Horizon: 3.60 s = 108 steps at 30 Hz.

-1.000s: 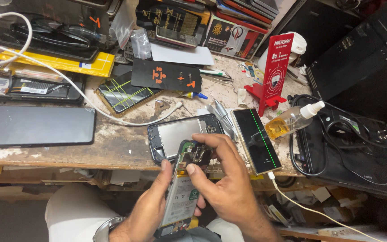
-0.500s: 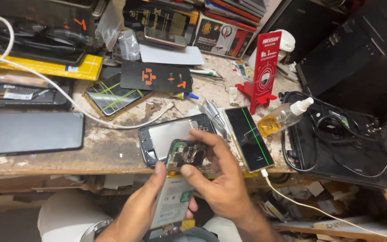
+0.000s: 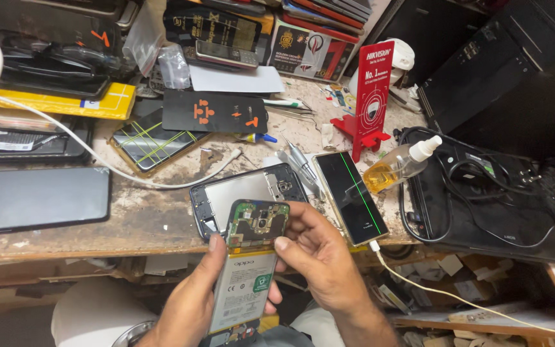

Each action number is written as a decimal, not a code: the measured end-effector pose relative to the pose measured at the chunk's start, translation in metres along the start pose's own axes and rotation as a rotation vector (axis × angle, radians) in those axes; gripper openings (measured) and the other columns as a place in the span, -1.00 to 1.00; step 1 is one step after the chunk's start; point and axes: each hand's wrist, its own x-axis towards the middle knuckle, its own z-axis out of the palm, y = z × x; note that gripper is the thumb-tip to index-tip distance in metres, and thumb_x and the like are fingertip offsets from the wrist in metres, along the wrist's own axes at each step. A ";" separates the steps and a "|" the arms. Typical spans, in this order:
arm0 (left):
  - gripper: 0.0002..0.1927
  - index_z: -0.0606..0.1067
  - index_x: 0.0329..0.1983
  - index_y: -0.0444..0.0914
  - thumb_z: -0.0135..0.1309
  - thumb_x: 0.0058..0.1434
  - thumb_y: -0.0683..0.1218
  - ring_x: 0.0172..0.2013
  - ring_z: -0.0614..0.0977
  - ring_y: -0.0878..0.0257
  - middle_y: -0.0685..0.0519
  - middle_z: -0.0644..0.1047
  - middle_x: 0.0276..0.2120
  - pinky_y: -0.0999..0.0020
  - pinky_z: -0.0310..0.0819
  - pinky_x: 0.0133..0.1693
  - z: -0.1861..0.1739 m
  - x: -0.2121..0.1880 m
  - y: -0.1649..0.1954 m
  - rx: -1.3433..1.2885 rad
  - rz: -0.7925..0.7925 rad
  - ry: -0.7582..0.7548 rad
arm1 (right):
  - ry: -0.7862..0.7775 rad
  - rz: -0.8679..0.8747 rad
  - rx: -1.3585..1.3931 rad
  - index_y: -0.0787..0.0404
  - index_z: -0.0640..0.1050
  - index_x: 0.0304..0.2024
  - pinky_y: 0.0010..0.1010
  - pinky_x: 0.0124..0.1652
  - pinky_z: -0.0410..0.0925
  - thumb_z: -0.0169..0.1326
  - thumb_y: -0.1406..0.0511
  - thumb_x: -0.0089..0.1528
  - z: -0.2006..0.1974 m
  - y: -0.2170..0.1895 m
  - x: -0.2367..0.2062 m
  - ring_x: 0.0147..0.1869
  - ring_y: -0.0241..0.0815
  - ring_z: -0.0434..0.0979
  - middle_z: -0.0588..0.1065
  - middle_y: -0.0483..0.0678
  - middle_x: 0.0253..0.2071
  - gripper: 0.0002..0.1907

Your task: The person disassembles a smartphone at a cluttered repair workbench. They pry off the back cover, remove internal screws and a small flex component, lift out the battery, separate the display panel, and handle the exposed motherboard and midframe while turning the phone over in their hands.

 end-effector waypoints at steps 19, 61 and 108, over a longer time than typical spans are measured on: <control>-0.10 0.43 0.23 -0.38 -0.46 0.32 0.44 -0.17 0.62 0.15 -0.17 0.59 -0.18 0.29 0.52 -0.13 -0.005 0.001 -0.004 0.070 -0.072 0.002 | -0.053 0.040 0.034 0.34 0.35 0.30 -0.53 -0.17 0.40 0.08 0.46 0.30 -0.003 -0.009 0.009 -0.01 -0.32 0.50 0.51 0.00 0.04 -0.50; 0.10 -0.01 0.57 -0.27 0.29 -0.01 -0.33 0.23 0.46 0.23 -0.08 0.40 0.29 0.27 0.32 0.24 0.021 -0.014 0.040 0.383 0.340 0.171 | 0.052 0.135 -0.142 0.43 0.62 -0.13 -0.50 -0.22 0.45 0.18 0.44 0.25 0.021 -0.017 -0.002 -0.23 -0.37 0.58 0.60 -0.07 -0.28 -0.84; 0.28 -0.02 0.56 -0.19 0.42 -0.16 0.12 0.11 0.49 -0.05 -0.15 0.39 0.12 0.14 0.38 0.09 0.041 0.005 0.057 1.299 0.420 0.410 | -0.027 -0.142 -0.230 0.33 0.58 -0.38 -0.56 -0.34 0.28 0.20 0.43 0.25 -0.048 0.041 0.017 -0.35 -0.42 0.43 0.50 -0.15 -0.39 -0.90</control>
